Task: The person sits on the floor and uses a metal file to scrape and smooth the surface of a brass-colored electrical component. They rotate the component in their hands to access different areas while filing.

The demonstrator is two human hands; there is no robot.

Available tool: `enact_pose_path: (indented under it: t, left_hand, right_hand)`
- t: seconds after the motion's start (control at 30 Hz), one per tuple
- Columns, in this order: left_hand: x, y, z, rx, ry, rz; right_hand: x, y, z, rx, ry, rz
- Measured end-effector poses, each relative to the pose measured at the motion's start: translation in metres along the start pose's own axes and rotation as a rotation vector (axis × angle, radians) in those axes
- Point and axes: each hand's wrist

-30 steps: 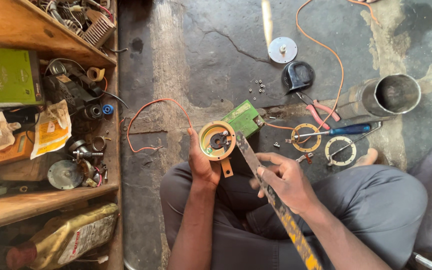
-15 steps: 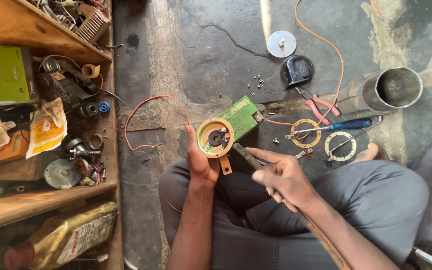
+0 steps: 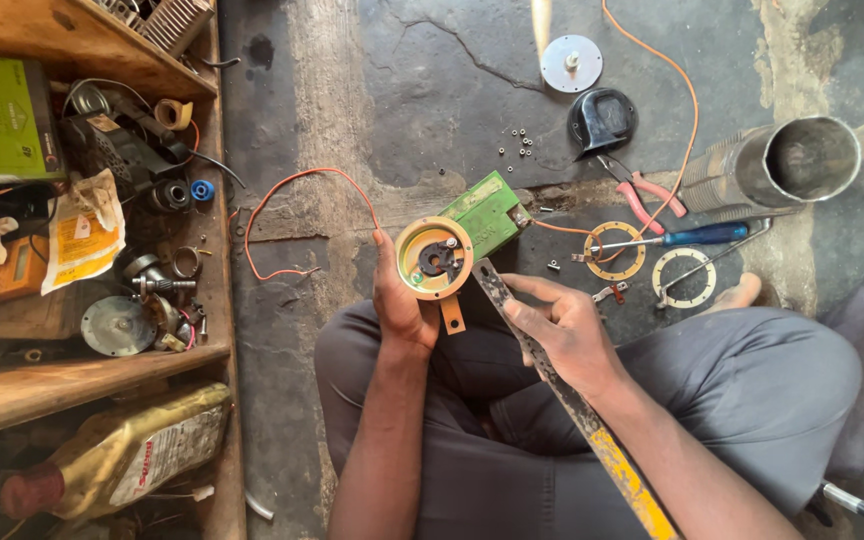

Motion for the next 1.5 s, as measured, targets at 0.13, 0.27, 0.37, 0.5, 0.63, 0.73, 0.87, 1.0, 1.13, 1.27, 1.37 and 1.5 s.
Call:
enact_pose_path:
  t: [0.13, 0.27, 0.37, 0.5, 0.63, 0.73, 0.87, 1.0, 1.13, 1.27, 1.37, 1.5]
  left_hand:
    - [0.001, 0.001, -0.001, -0.012, -0.012, -0.026]
    - [0.002, 0.003, -0.001, -0.023, -0.041, -0.028]
    - [0.005, 0.006, -0.001, -0.038, -0.048, -0.041]
    - [0.002, 0.005, -0.001, -0.005, 0.019, 0.012]
    - [-0.004, 0.002, 0.003, 0.025, 0.134, 0.115]
    - [-0.01, 0.0, 0.007, 0.027, 0.224, 0.192]
    - [-0.016, -0.002, 0.008, 0.041, 0.257, 0.263]
    - [-0.014, 0.003, 0.009, 0.047, 0.325, 0.373]
    - [-0.012, 0.007, 0.007, 0.04, 0.281, 0.366]
    - [-0.011, 0.011, 0.002, -0.007, 0.329, 0.434]
    - [-0.011, 0.015, 0.0, -0.012, 0.343, 0.446]
    - [-0.011, 0.013, 0.002, 0.023, 0.335, 0.449]
  right_hand:
    - [-0.004, 0.001, 0.004, -0.027, 0.028, 0.066]
    - [-0.017, 0.005, 0.008, -0.097, -0.142, -0.046]
    - [-0.034, 0.013, 0.008, 0.009, -0.13, -0.308]
    - [-0.054, 0.024, 0.016, 0.033, -0.177, -0.515]
    - [-0.058, 0.034, 0.023, 0.097, -0.466, -0.696]
    - [-0.051, 0.037, 0.024, 0.143, -0.495, -0.787]
    - [-0.038, 0.032, 0.027, 0.202, -0.471, -0.746]
    - [-0.033, 0.026, 0.033, 0.185, -0.503, -0.708]
    - [-0.031, 0.022, 0.028, 0.173, -0.49, -0.704]
    - [-0.03, 0.018, 0.025, 0.18, -0.494, -0.666]
    - [-0.032, 0.019, 0.021, 0.197, -0.485, -0.673]
    - [-0.033, 0.021, 0.021, 0.182, -0.51, -0.648]
Point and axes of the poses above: each hand's wrist, its own z-axis towards the middle knuckle, its own y-axis out of the palm, x = y × z, and after that the axes turned 5 degrees about x, right-handed
